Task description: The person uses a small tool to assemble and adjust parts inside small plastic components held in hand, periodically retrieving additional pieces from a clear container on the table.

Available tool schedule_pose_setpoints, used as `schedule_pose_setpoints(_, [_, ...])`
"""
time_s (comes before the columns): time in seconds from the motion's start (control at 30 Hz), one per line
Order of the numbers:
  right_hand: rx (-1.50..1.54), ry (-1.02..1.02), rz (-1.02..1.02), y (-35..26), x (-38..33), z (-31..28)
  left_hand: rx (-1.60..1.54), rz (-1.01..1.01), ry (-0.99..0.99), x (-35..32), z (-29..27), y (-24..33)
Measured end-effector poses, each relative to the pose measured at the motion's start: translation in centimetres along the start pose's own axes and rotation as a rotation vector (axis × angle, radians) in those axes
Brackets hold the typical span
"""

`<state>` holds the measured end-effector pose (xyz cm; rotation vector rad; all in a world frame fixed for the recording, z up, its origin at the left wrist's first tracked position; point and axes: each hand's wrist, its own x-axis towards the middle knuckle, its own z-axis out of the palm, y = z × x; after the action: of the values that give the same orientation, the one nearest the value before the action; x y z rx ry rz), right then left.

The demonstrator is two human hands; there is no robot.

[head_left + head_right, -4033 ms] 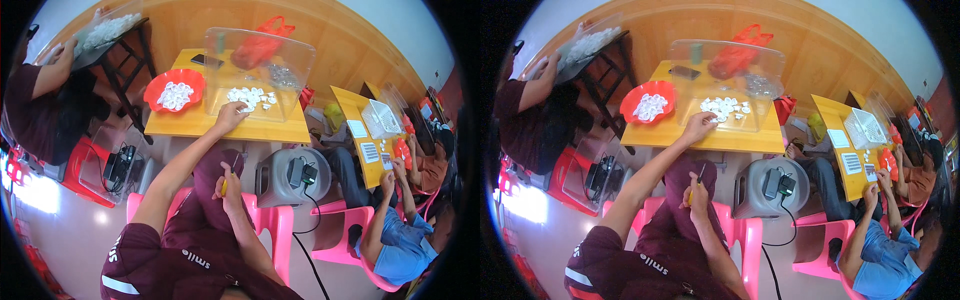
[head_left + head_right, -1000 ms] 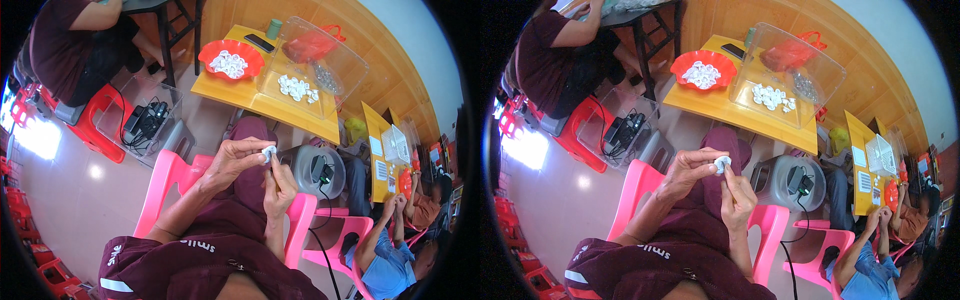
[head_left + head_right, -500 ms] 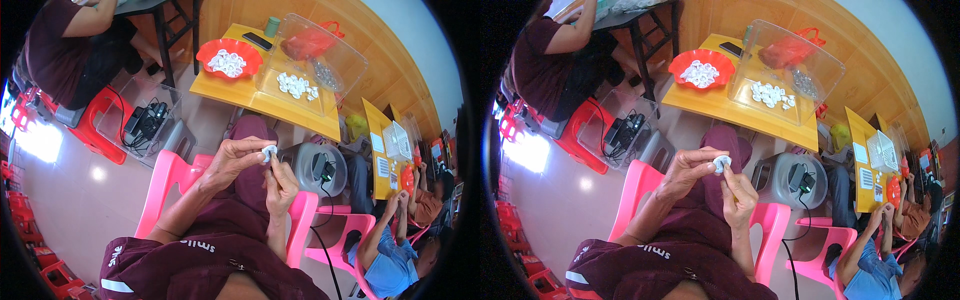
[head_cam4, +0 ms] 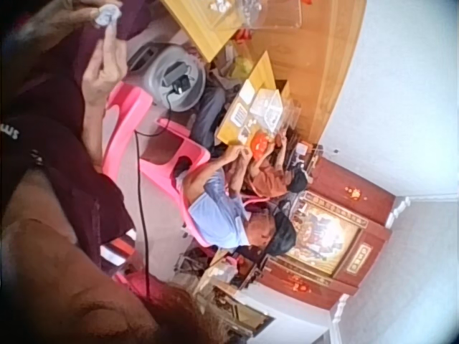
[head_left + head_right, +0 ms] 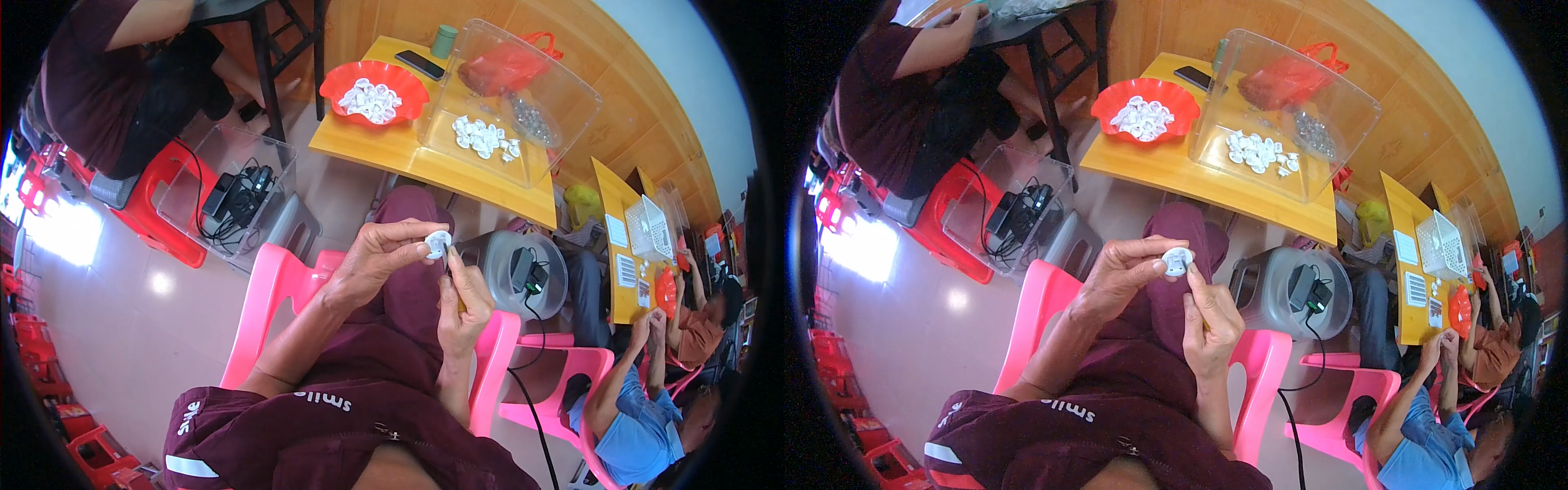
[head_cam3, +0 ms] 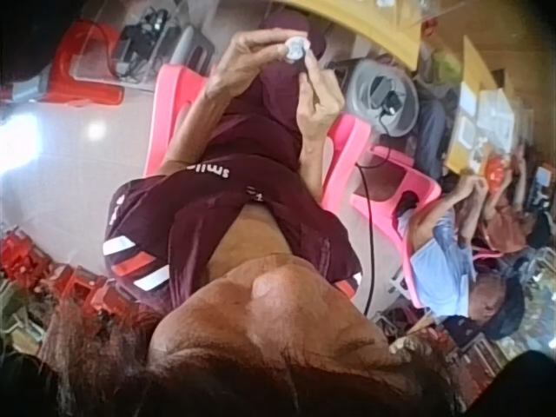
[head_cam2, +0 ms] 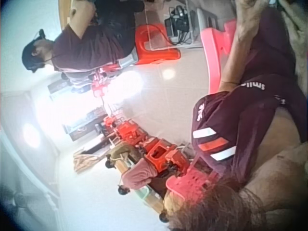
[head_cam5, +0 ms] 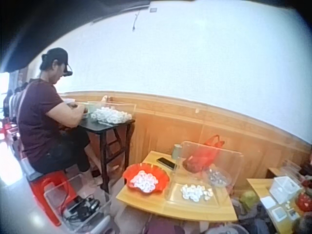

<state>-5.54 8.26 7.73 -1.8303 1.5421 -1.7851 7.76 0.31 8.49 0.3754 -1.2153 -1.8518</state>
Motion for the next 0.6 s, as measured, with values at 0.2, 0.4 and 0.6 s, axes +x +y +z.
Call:
schedule_pose_setpoints(0.2, [-0.052, -0.025, -0.055, -0.35, 0.09, 0.31, 0.088, 0.059, 0.003, 0.01, 0.29, 0.19])
schedule_pose_setpoints(0.4, [-0.033, -0.039, -0.015, -0.15, -0.37, 0.51, 0.114, 0.079, -0.025, -0.07, 0.03, 0.21])
schedule_pose_setpoints(0.6, [0.015, -0.059, 0.047, -0.06, -0.55, 0.59, 0.115, 0.077, -0.009, -0.04, -0.04, 0.09])
